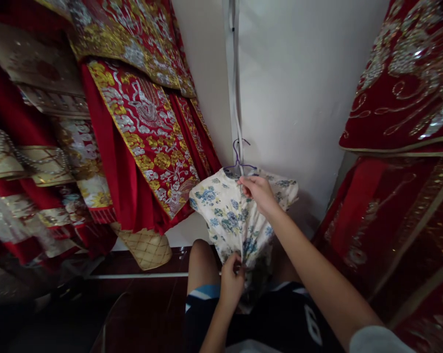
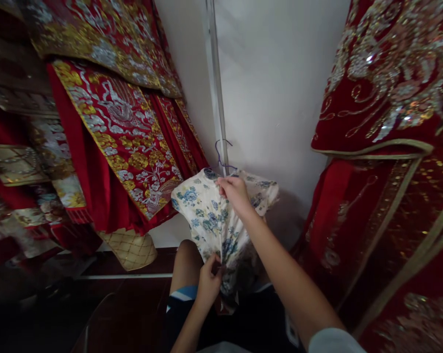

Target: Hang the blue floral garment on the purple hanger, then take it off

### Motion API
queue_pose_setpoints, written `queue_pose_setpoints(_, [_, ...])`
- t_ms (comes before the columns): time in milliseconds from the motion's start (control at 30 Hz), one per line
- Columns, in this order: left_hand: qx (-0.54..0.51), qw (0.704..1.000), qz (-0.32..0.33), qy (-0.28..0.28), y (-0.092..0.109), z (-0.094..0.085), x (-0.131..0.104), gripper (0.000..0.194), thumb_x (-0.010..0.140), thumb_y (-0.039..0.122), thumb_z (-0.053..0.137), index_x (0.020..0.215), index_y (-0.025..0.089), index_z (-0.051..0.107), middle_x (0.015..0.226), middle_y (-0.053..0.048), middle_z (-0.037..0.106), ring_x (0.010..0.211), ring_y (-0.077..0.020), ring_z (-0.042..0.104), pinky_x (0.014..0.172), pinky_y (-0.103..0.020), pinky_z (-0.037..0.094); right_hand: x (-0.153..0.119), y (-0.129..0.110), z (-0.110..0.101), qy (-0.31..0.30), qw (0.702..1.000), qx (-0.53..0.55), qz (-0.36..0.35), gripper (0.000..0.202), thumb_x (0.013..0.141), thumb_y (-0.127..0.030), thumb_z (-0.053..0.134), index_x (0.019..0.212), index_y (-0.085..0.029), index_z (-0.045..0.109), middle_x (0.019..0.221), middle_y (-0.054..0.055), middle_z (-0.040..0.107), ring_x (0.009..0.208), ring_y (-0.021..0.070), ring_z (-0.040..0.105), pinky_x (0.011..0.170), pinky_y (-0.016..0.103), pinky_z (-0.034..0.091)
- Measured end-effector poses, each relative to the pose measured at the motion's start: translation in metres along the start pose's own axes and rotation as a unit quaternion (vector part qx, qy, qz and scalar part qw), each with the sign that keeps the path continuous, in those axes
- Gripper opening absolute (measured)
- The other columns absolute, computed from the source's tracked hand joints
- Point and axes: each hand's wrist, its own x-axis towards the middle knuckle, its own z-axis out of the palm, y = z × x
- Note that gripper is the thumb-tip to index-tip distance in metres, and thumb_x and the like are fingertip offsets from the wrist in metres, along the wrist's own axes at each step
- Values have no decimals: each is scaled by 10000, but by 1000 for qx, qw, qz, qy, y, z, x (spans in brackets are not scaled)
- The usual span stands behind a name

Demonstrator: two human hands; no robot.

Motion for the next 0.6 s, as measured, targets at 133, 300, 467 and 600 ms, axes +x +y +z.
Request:
queue_pose_setpoints(133, [-7, 996, 88, 20, 53, -16, 44, 219, 819, 179, 583, 1035, 190, 621, 998, -76, 645, 949, -220, 598, 829, -322, 452, -7, -1, -5, 0, 999, -25, -29, 278, 720, -440, 639, 680, -166, 622, 443, -54, 481, 382, 69, 387, 395, 217, 257])
queue_pose_setpoints(300, [69, 959, 271, 37, 144, -45, 130, 391, 955, 262, 461, 1340, 215, 511, 1037, -87, 645, 860, -183, 591, 825, -320, 451, -13, -10, -12, -9, 998, -44, -43, 237, 731, -408, 601, 656, -183, 602, 440, -54, 479, 378, 81, 391, 402, 231, 256])
queue_pose_setpoints(467, [202, 921, 332, -9, 172, -49, 168, 173, 935, 250, 506, 938, 174, 662, 866, -59, 635, 811, -188, 571, 742, -287, 417, -16, -2, -14, -3, 996, -50, -77, 250, 749, -436, 572, 688, -195, 592, 441, -66, 444, 390, 95, 375, 422, 242, 263])
queue_pose_setpoints(600, [185, 920, 343, 29, 176, -52, 159, 158, 929, 262, 512, 862, 172, 624, 835, -46, 627, 824, -184, 570, 752, -281, 409, -16, 29, -18, 56, 979, -155, -118, 266, 741, -407, 565, 580, -195, 549, 472, -35, 476, 466, 111, 404, 483, 251, 290])
